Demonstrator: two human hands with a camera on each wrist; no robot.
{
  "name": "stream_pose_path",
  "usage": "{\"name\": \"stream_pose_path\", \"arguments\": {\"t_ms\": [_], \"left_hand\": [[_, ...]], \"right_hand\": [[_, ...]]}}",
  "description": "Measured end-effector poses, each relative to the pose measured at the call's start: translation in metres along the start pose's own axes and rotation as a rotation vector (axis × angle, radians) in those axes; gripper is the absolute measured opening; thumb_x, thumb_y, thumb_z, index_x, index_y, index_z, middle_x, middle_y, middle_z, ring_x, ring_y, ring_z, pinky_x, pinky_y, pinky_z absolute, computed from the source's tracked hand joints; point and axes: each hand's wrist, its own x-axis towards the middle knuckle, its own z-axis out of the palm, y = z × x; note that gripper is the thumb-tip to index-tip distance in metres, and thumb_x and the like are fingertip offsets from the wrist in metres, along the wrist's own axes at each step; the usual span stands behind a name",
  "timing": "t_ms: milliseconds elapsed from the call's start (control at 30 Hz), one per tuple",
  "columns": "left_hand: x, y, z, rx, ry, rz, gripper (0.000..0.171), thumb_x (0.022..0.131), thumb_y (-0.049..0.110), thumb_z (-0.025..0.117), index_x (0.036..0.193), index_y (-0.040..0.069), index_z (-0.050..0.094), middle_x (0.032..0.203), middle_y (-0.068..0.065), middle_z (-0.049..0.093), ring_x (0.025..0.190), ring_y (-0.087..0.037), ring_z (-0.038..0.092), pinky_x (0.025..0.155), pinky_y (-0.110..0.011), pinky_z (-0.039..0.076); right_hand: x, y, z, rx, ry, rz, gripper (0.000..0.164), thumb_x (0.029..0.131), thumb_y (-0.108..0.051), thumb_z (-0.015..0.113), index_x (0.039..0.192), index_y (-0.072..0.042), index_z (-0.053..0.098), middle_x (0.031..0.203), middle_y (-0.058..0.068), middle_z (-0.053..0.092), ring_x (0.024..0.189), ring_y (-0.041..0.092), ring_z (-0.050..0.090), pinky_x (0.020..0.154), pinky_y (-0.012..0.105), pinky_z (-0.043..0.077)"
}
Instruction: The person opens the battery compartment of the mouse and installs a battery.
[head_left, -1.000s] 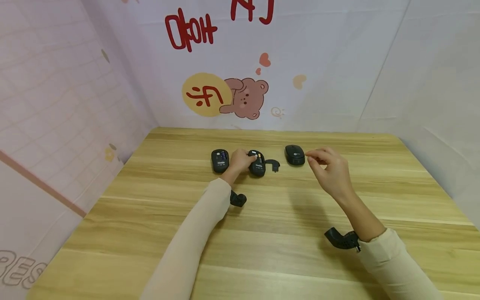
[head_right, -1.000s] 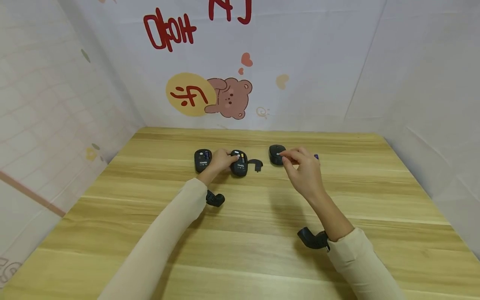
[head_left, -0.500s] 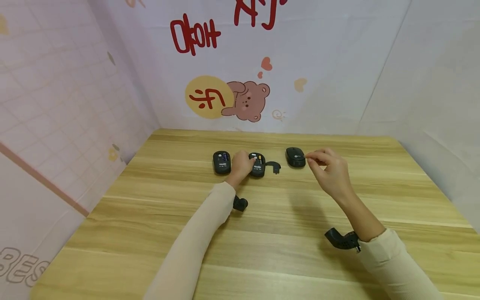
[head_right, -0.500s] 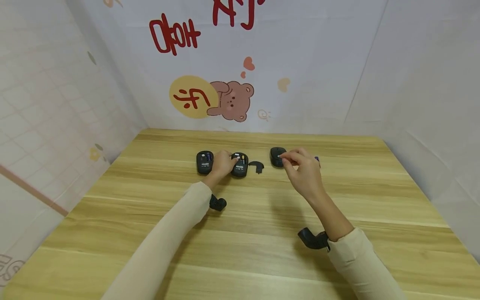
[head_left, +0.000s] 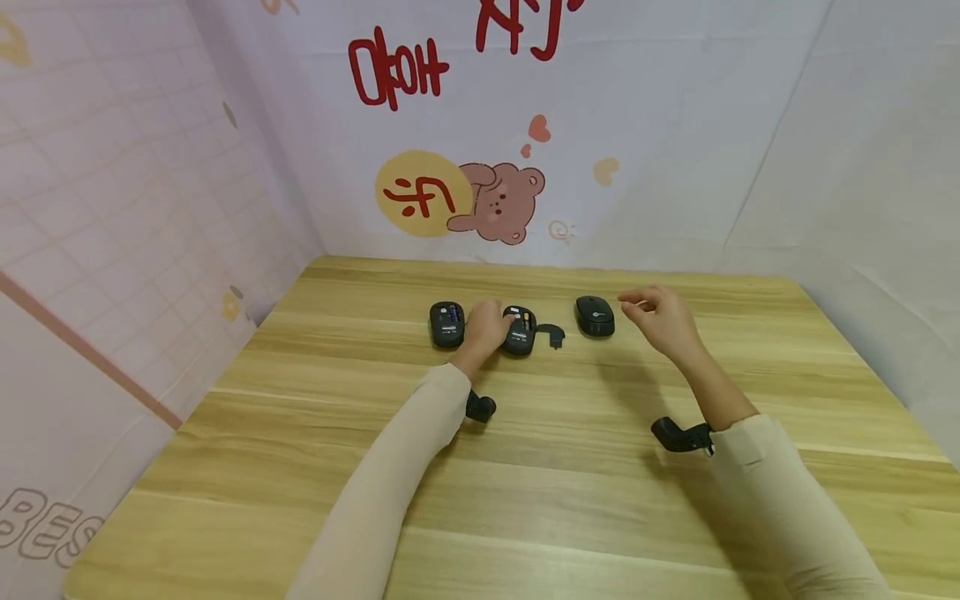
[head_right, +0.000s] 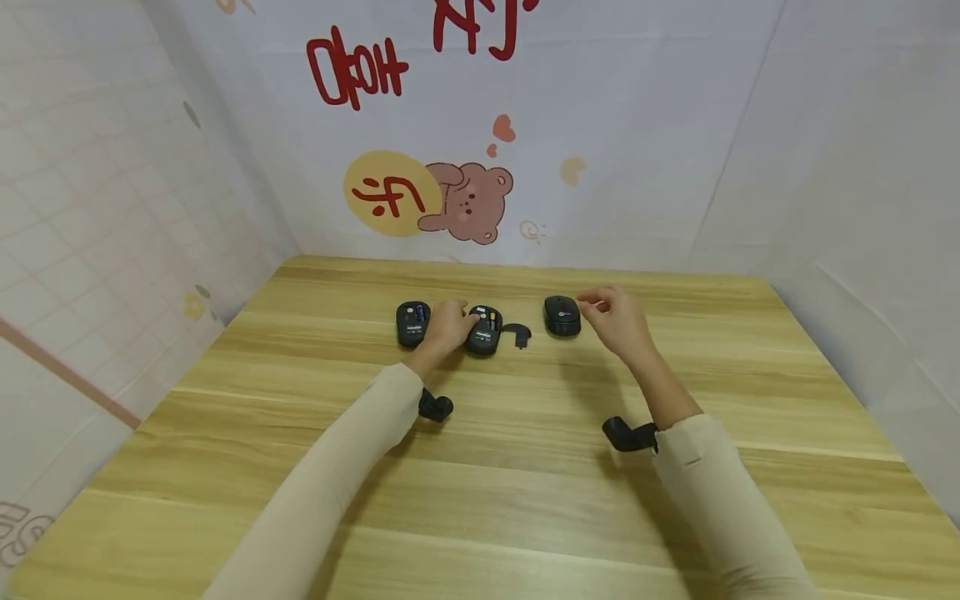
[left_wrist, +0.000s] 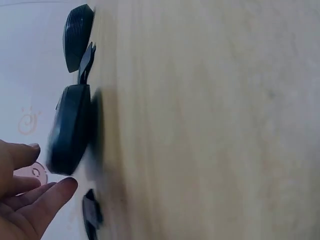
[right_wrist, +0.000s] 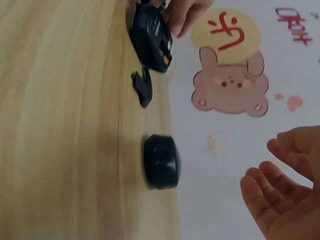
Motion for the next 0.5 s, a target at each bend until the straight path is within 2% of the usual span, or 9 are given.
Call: {"name": "stream_pose_path", "arguments": {"t_ms": [33,67,133,167,233,267,333,400,500], "left_hand": [[0.000,0.001,-0.001,0.015,0.017,0.013,0.035,0.093,0.022,0.058,0.118,-0.002,0.061,0.114,-0.014,0.062,0.101,-0.022,0.060,0.078,-0.030,0.052],[0.000,0.002,-0.002,0.030,0.032,0.022,0.034,0.093,0.022,0.058,0.115,-0.002,0.062,0.111,-0.013,0.064,0.098,-0.021,0.061,0.076,-0.030,0.052],[0.000,0.006,-0.005,0.048,0.053,0.036,0.028,0.093,0.023,0.057,0.097,-0.003,0.067,0.088,-0.010,0.065,0.078,-0.017,0.061,0.063,-0.028,0.051],[0.000,0.009,-0.006,0.052,0.065,0.047,0.027,0.093,0.023,0.057,0.088,-0.003,0.066,0.077,-0.009,0.062,0.068,-0.016,0.057,0.057,-0.028,0.048],[0.001,0.015,-0.006,0.083,0.091,0.089,0.027,0.093,0.024,0.057,0.089,-0.002,0.065,0.080,-0.007,0.061,0.070,-0.015,0.057,0.060,-0.026,0.049],[0.001,0.019,-0.006,0.089,0.089,0.113,0.027,0.093,0.024,0.057,0.092,-0.002,0.065,0.083,-0.009,0.061,0.074,-0.016,0.058,0.063,-0.026,0.050],[0.002,0.028,-0.003,0.101,0.080,0.158,0.035,0.093,0.025,0.057,0.114,-0.002,0.061,0.108,-0.012,0.061,0.098,-0.020,0.059,0.080,-0.026,0.051],[0.002,0.038,0.004,0.153,0.055,0.213,0.049,0.094,0.027,0.056,0.133,-0.001,0.047,0.134,-0.013,0.047,0.123,-0.023,0.045,0.100,-0.030,0.040],[0.000,0.054,0.016,0.231,-0.026,0.254,0.053,0.095,0.030,0.054,0.138,0.000,0.041,0.142,-0.011,0.038,0.132,-0.023,0.032,0.109,-0.032,0.025]], "right_hand": [[0.003,0.006,0.000,0.011,-0.038,0.030,0.029,0.095,-0.017,0.053,0.114,0.003,0.063,0.109,0.022,0.056,0.093,0.037,0.056,0.071,0.048,0.050],[0.007,0.011,0.000,0.021,-0.074,0.055,0.031,0.096,-0.019,0.053,0.116,0.003,0.061,0.112,0.023,0.056,0.095,0.037,0.056,0.071,0.048,0.050],[0.013,0.018,0.001,0.038,-0.136,0.094,0.036,0.096,-0.022,0.053,0.121,0.002,0.058,0.116,0.024,0.056,0.099,0.037,0.055,0.074,0.049,0.050],[0.017,0.021,0.002,0.044,-0.165,0.106,0.038,0.095,-0.023,0.053,0.123,0.002,0.056,0.118,0.024,0.055,0.101,0.038,0.055,0.076,0.049,0.049],[0.024,0.025,0.005,0.044,-0.224,0.130,0.043,0.095,-0.026,0.054,0.128,0.001,0.052,0.124,0.023,0.052,0.107,0.038,0.052,0.081,0.050,0.048],[0.027,0.026,0.007,0.042,-0.253,0.137,0.045,0.095,-0.026,0.054,0.130,0.001,0.049,0.128,0.024,0.049,0.109,0.040,0.050,0.083,0.051,0.047],[0.032,0.028,0.011,0.033,-0.308,0.151,0.048,0.095,-0.025,0.054,0.135,0.001,0.044,0.133,0.026,0.043,0.114,0.042,0.046,0.086,0.052,0.045],[0.036,0.029,0.017,0.011,-0.351,0.161,0.051,0.095,-0.023,0.054,0.137,0.002,0.039,0.136,0.028,0.038,0.115,0.044,0.044,0.087,0.053,0.045],[0.040,0.033,0.027,-0.034,-0.376,0.164,0.053,0.095,-0.020,0.054,0.138,0.004,0.036,0.137,0.031,0.033,0.116,0.048,0.042,0.087,0.054,0.044]]}}
